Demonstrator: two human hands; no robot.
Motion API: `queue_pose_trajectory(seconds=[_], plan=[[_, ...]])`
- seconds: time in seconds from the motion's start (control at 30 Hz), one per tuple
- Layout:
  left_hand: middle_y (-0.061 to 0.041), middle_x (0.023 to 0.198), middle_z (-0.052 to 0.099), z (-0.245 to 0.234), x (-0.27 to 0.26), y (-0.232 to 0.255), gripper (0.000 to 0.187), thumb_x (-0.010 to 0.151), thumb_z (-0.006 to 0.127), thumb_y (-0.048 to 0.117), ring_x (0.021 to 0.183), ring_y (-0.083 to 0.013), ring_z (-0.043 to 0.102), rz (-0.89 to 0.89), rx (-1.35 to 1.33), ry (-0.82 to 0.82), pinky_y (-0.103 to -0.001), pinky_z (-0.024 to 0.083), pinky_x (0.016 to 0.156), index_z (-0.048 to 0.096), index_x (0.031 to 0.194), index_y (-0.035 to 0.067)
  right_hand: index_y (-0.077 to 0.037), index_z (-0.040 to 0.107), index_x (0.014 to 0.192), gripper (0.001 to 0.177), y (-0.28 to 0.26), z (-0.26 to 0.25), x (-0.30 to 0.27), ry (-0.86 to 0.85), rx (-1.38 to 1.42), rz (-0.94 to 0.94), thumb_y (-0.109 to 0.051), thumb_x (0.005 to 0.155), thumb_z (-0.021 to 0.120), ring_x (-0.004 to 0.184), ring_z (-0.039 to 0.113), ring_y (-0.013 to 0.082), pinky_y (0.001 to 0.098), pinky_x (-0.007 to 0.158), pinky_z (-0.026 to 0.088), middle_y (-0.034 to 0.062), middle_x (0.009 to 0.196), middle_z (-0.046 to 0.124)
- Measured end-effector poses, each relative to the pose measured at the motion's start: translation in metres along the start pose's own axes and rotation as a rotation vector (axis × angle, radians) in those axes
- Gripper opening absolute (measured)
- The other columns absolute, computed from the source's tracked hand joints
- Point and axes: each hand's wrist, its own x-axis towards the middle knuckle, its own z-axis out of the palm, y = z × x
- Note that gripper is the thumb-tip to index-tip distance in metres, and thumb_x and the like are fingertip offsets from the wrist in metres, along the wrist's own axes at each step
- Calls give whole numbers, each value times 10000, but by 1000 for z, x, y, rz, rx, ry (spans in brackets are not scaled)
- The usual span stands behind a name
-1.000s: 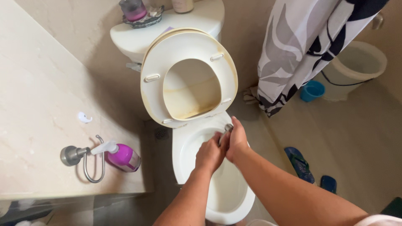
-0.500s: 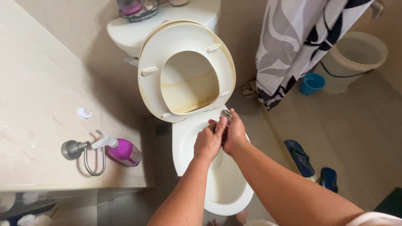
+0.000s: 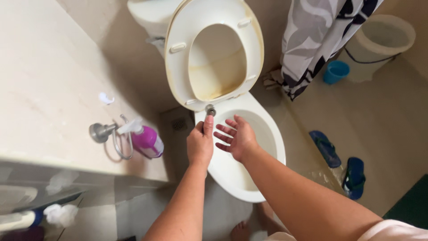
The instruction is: The person uses a bidet sprayer to wash the toilet seat and bowl, moving the sprayer around the rim and interior of the toilet.
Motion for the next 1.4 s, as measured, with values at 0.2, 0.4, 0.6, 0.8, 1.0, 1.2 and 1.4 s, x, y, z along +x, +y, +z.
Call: queue_pose_trajectory(seconds=[0.2, 0.4, 0.6, 0.8, 1.0, 1.2, 1.4], plan=[[-203, 786, 718, -34, -26, -31, 686, 939, 455, 696, 780, -417, 697, -38, -23, -33, -475, 520, 706, 698, 906, 55, -111, 504, 1267, 426, 52, -5, -16, 8, -35, 38, -442, 1019, 403, 1167, 628, 329, 555, 993, 483, 137, 1290, 631], [-213, 841, 723, -39, -80, -71, 637, 916, 478, 674, 854, -431, 703, -9, 82, -179, -484, 534, 726, 724, 986, 91, -103, 534, 1245, 399, 93, -37, 1, 84, 12, 89, -417, 1028, 420, 1119, 617, 322, 536, 956, 496, 132, 1254, 603], [-199, 908, 737, -26, -140, -99, 677, 892, 492, 733, 945, -423, 685, -50, 390, -568, -513, 518, 781, 700, 994, 96, -92, 591, 1181, 343, 131, -116, 30, 278, -10, 149, -373, 1028, 466, 1002, 659, 349, 480, 805, 538, 151, 1204, 608], [-151, 926, 745, 17, -162, -75, 660, 882, 487, 742, 935, -392, 684, 127, 393, -887, -490, 519, 792, 707, 978, 127, -86, 580, 1176, 291, 135, -235, 40, 530, 95, 93, -314, 1002, 524, 892, 600, 346, 526, 728, 557, 163, 1138, 607], [-154, 920, 746, 63, -147, -13, 638, 878, 492, 731, 920, -392, 693, 342, 350, -899, -488, 534, 793, 726, 1085, 175, -80, 443, 1205, 298, 82, -265, 23, 425, 441, -7, -327, 1038, 458, 942, 631, 417, 580, 821, 565, 224, 1103, 592], [-159, 897, 745, 74, -139, 25, 668, 896, 458, 733, 906, -402, 694, 427, 356, -745, -506, 537, 772, 666, 1231, 194, -33, 476, 1267, 412, 31, -233, 11, 294, 566, -16, -383, 1050, 462, 1009, 676, 390, 564, 881, 567, 182, 1100, 653], [-152, 882, 744, 80, -147, 39, 694, 874, 451, 752, 886, -402, 698, 486, 324, -807, -501, 538, 755, 703, 1106, 148, -37, 500, 1212, 244, 57, -277, 26, 277, 463, -115, -202, 1032, 491, 972, 685, 389, 569, 876, 580, 187, 1086, 650]])
